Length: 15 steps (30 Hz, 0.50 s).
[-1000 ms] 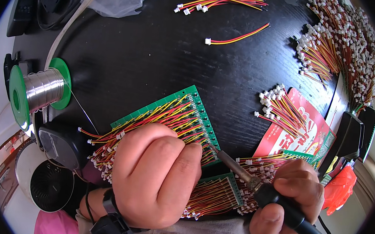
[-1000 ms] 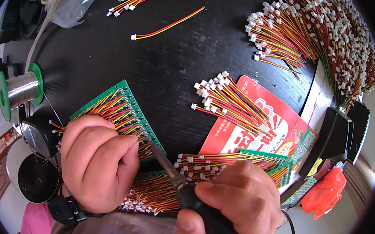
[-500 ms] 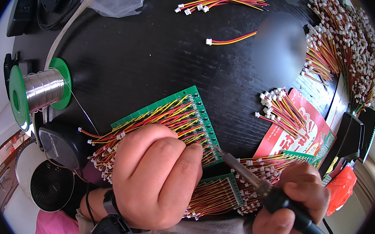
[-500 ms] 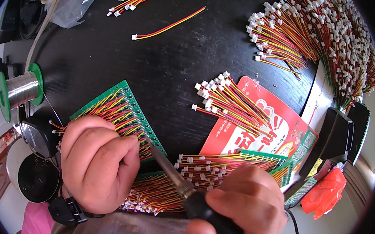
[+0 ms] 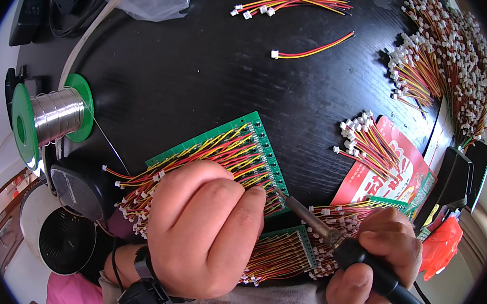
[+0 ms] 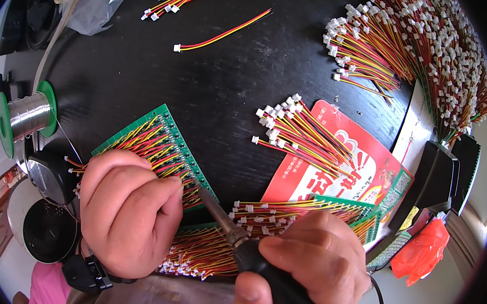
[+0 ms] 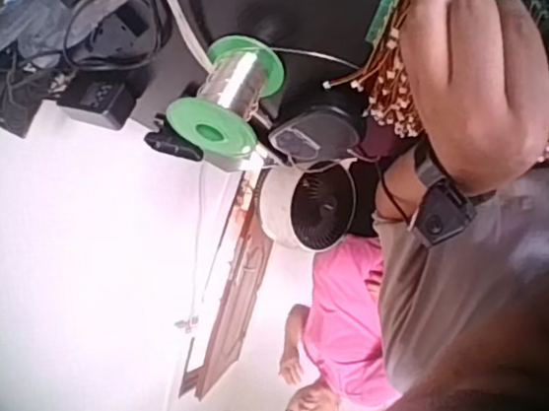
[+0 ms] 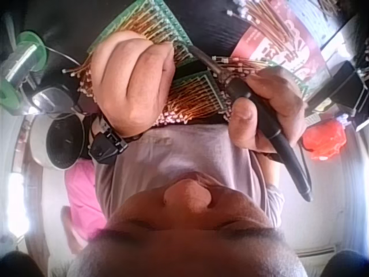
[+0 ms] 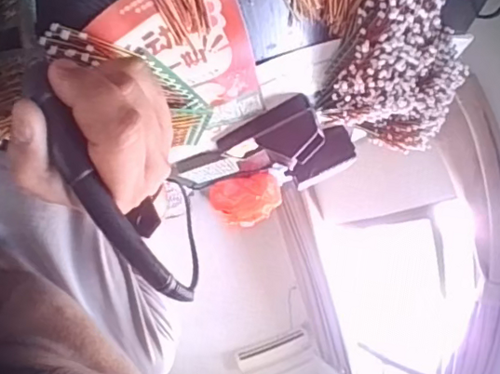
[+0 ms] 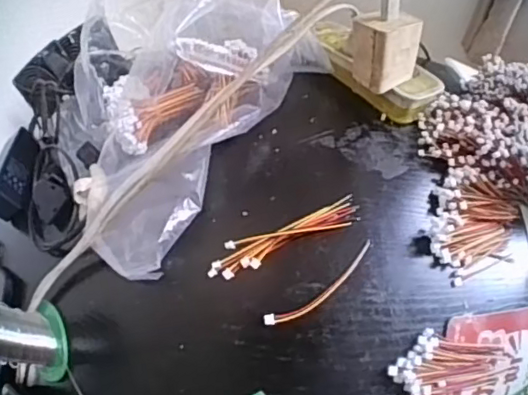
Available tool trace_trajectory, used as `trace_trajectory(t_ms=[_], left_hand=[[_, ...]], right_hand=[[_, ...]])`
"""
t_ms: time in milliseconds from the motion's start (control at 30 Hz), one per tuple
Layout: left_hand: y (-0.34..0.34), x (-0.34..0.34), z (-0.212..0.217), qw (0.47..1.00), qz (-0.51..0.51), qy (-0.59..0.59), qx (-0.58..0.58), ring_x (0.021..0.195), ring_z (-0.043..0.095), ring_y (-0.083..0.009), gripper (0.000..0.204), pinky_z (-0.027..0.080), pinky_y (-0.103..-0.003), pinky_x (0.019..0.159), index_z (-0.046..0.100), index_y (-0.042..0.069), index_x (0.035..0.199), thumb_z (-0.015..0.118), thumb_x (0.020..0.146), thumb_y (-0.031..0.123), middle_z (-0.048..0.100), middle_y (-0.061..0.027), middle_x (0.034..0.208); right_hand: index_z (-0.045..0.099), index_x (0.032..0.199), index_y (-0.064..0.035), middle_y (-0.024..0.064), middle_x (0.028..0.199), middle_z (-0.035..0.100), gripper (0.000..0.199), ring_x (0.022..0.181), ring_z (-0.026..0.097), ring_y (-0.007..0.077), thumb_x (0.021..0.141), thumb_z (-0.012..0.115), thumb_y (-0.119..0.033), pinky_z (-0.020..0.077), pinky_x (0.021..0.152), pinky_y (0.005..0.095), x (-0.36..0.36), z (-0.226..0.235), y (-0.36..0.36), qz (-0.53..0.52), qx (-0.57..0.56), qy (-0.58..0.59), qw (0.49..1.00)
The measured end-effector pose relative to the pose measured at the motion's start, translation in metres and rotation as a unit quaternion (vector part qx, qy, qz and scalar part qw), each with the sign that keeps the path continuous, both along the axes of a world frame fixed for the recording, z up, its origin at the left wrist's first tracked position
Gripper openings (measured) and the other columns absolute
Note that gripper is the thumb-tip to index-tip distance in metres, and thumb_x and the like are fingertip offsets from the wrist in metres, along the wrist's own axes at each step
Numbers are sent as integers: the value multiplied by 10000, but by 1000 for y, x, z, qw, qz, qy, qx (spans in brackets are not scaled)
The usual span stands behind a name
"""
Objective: Soldering wires onto multiple printed circuit boards.
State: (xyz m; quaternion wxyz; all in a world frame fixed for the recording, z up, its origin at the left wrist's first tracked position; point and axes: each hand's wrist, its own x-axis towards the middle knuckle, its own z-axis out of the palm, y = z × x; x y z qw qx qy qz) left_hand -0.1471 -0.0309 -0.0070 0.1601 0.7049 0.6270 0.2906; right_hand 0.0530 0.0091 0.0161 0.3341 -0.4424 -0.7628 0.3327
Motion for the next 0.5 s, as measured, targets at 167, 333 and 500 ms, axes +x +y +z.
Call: trace_trajectory(t_ms=[167, 333, 500], left_hand=[[-1, -1, -2, 1000, 1, 3, -1, 773, 611, -320, 212, 515, -400, 689, 676, -7, 834, 775, 657, -68, 605, -95, 777], [-1, 0, 0, 1000, 3, 2, 0, 772, 611, -320, 207, 518, -400, 687, 675, -8, 831, 774, 659, -69, 606, -94, 775], [0, -1, -2, 1000, -2, 1, 3, 770, 612, -317, 203, 519, -399, 686, 676, -9, 826, 779, 661, -66, 608, -93, 771]], right_hand=[[526, 962, -22, 61, 675, 480, 390, 570, 457, 152, 945, 625, -399, 353, 531, 302, -5, -3, -5, -37, 6, 40, 998], [531, 975, -30, 65, 697, 489, 354, 584, 459, 150, 952, 606, -374, 359, 537, 302, -1, -2, -5, -43, 30, 43, 998], [540, 993, -26, 63, 712, 492, 352, 592, 456, 144, 953, 603, -370, 355, 550, 304, -1, -1, -4, -33, 3, 35, 999]])
